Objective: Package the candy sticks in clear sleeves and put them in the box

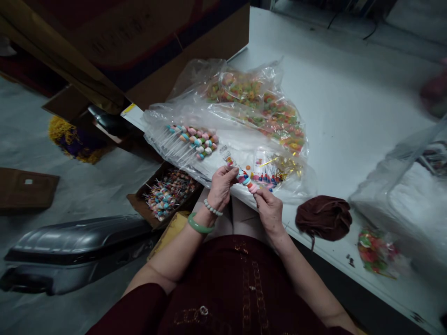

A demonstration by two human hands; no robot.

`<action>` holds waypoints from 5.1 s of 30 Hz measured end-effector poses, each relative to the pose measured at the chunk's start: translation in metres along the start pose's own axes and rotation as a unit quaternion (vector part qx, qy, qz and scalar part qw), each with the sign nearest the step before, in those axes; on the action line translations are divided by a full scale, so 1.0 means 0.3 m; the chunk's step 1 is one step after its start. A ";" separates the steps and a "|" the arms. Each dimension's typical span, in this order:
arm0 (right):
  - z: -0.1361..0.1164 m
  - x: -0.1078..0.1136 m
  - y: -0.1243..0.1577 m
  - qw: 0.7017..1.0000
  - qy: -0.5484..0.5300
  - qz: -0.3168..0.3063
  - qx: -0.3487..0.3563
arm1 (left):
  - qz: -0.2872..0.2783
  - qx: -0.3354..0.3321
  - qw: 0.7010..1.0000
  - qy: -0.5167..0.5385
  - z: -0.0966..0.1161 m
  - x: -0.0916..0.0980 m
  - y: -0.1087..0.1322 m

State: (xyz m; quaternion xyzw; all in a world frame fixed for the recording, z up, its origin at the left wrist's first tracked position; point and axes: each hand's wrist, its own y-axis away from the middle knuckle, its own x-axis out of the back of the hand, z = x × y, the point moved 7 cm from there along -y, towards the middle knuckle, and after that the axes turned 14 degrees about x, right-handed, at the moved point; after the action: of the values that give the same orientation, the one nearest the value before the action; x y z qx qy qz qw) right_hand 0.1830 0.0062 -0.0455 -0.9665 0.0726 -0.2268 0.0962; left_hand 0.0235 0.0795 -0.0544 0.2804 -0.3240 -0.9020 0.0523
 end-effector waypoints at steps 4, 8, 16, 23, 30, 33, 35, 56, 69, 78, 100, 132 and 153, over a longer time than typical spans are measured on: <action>-0.072 0.016 0.003 0.960 0.223 -0.007 0.168 | -0.015 -0.008 0.999 -0.046 -0.008 -0.011 0.016; -0.106 0.002 0.008 0.904 0.337 -0.018 0.264 | -0.025 -0.028 0.995 -0.091 -0.009 -0.024 0.035; -0.014 -0.016 -0.006 0.998 0.014 -0.032 0.056 | -0.086 0.082 0.993 0.019 -0.069 -0.029 0.019; 0.030 -0.080 0.004 0.948 -0.271 -0.056 -0.159 | -0.166 0.123 0.978 0.021 -0.079 -0.074 0.040; 0.000 -0.197 0.031 0.754 -0.541 -0.138 -0.346 | -0.143 0.123 0.982 0.031 -0.124 -0.068 0.056; -0.005 -0.203 0.033 0.725 -0.573 -0.135 -0.358 | -0.132 0.139 0.981 0.036 -0.117 -0.051 0.049; 0.006 -0.196 0.036 0.730 -0.565 -0.130 -0.361 | -0.123 0.138 0.982 0.040 -0.094 -0.033 0.038; 0.034 -0.130 0.001 0.938 -0.283 -0.052 -0.195 | -0.075 0.052 0.996 -0.007 -0.061 -0.023 0.037; -0.041 -0.037 0.000 0.998 0.017 -0.041 0.047 | -0.116 0.070 0.990 0.026 -0.030 -0.019 0.039; 0.004 -0.159 -0.001 0.896 -0.364 -0.050 -0.251 | -0.159 0.113 0.981 0.013 -0.053 -0.041 0.062; -0.038 -0.223 0.022 0.772 -0.533 -0.112 -0.327 | -0.172 0.145 0.972 0.061 -0.058 -0.048 0.061; 0.015 -0.151 -0.010 0.891 -0.351 -0.099 -0.270 | -0.094 0.110 0.989 0.015 0.022 0.043 0.021; -0.041 -0.042 -0.077 0.988 0.148 -0.047 -0.015 | -0.062 0.070 0.995 -0.032 -0.020 0.016 0.024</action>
State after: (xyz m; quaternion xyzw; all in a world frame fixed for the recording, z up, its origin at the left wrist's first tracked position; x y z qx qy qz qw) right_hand 0.1684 0.0292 -0.0350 -0.9260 0.0443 -0.3703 0.0590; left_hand 0.0220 0.0692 -0.0560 0.2736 -0.3697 -0.8873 -0.0338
